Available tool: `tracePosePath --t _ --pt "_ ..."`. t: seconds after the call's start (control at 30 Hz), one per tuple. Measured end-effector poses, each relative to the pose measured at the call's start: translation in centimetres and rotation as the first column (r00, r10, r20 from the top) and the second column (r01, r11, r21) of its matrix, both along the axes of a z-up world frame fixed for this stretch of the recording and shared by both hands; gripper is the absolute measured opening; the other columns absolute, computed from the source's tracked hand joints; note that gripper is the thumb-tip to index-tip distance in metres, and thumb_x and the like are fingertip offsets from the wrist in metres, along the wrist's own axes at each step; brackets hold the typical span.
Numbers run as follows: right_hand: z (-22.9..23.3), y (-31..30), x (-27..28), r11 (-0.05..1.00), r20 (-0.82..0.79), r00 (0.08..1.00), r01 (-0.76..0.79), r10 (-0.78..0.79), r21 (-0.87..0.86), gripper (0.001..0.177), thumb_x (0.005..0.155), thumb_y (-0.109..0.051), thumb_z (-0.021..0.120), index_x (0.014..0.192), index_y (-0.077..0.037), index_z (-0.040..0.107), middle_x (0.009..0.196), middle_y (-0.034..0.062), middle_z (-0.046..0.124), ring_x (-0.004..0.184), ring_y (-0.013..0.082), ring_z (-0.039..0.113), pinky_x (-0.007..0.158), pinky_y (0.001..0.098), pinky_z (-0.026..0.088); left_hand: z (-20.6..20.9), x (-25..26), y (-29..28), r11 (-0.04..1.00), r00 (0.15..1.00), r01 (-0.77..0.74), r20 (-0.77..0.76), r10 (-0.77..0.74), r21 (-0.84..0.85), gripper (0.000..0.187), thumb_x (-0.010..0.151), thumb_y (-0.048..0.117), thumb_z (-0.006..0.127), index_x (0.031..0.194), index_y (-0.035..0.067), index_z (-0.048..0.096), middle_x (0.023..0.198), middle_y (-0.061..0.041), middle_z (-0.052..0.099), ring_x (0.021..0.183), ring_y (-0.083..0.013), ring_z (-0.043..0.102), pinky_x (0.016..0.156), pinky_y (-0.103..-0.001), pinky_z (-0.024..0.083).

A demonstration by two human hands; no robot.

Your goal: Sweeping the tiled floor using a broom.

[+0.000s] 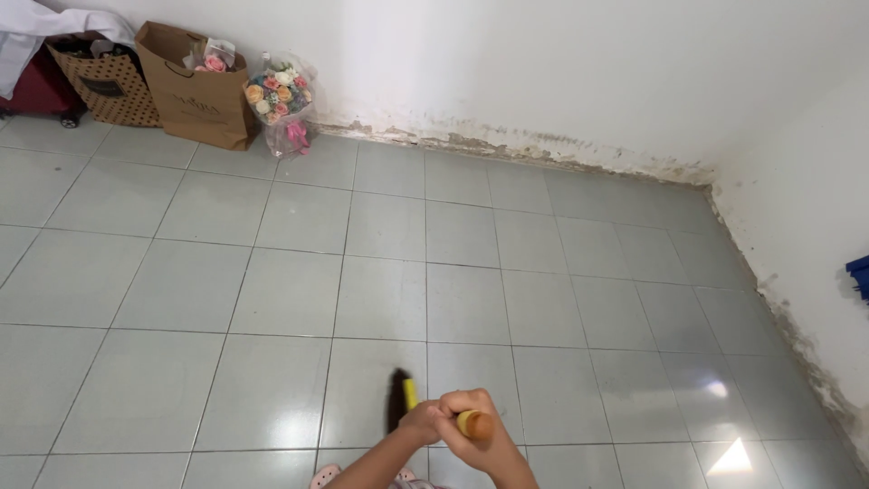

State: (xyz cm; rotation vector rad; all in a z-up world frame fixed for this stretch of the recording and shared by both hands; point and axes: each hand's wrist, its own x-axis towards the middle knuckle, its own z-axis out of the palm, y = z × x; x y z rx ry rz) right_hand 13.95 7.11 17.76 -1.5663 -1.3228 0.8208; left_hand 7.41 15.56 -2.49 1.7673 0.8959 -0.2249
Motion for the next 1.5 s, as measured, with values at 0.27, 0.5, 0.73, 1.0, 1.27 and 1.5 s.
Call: tracePosePath --t 0.27,0.5,0.73,1.0,1.27,1.5 --pt "3.2 0.0 1.4 0.995 0.051 0.999 0.006 -0.011 0.096 0.031 0.084 -0.003 0.072 0.059 -0.003 0.052 0.052 0.0015 0.049 0.049 0.0096 0.043 0.046 0.0292 0.036 3.1 2.3 -0.4 0.969 0.992 0.039 0.105 -0.067 0.245 0.025 0.091 0.035 0.065 0.108 0.017 0.069 0.107 -0.008 0.073 0.105 -0.0322 0.067 0.085 -0.045 0.053" --pt "1.7 -0.4 7.2 0.952 -0.283 0.958 0.127 -0.045 0.279 0.04 0.091 -0.002 0.068 0.056 -0.008 0.049 0.049 0.0 0.049 0.044 0.0099 0.042 0.044 0.0303 0.038 5.4 0.7 1.9 0.921 0.954 -0.26 0.222 0.199 0.289 0.01 0.077 0.022 0.071 0.083 0.015 0.076 0.09 -0.01 0.076 0.092 -0.034 0.069 0.096 -0.048 0.047" --pt "-7.4 3.3 5.0 0.916 -0.58 0.813 0.274 -0.058 0.293 0.038 0.097 -0.001 0.059 0.062 -0.007 0.045 0.052 0.0 0.042 0.047 0.0117 0.038 0.05 0.0314 0.039 -4.4 -2.8 6.4 0.784 0.922 -0.368 0.085 0.379 0.499 0.019 0.073 0.011 0.074 0.092 0.014 0.073 0.09 -0.01 0.071 0.094 -0.0317 0.069 0.088 -0.048 0.051" --pt "-3.7 1.9 6.3 0.982 -0.449 0.891 0.141 -0.071 0.125 0.041 0.095 0.002 0.06 0.059 -0.006 0.041 0.051 0.0014 0.047 0.046 0.0107 0.039 0.045 0.0308 0.035 -6.8 2.1 2.6 0.908 0.964 -0.221 -0.059 0.258 0.357 0.018 0.078 0.013 0.067 0.089 0.021 0.077 0.098 -0.006 0.074 0.1 -0.0287 0.07 0.086 -0.046 0.055" --pt "-1.3 -0.2 9.4 0.998 0.063 0.996 0.054 -0.056 0.033 0.042 0.086 0.0 0.071 0.057 -0.004 0.041 0.049 -0.0003 0.04 0.048 0.0091 0.033 0.044 0.0303 0.029 -0.8 10.5 -2.3 0.966 0.987 -0.139 0.111 0.117 0.22 0.018 0.089 0.027 0.058 0.098 0.019 0.072 0.102 -0.009 0.074 0.102 -0.0329 0.068 0.083 -0.049 0.052" --pt "2.7 -1.1 11.9 0.988 0.101 0.993 0.04 -0.055 0.15 0.034 0.084 -0.002 0.074 0.057 -0.004 0.054 0.05 -0.0007 0.051 0.045 0.0077 0.042 0.042 0.0274 0.032 2.1 12.0 -2.8 0.959 0.971 -0.15 0.219 0.097 0.239 0.024 0.093 0.037 0.062 0.098 0.016 0.073 0.096 -0.006 0.074 0.1 -0.0302 0.069 0.099 -0.048 0.048"
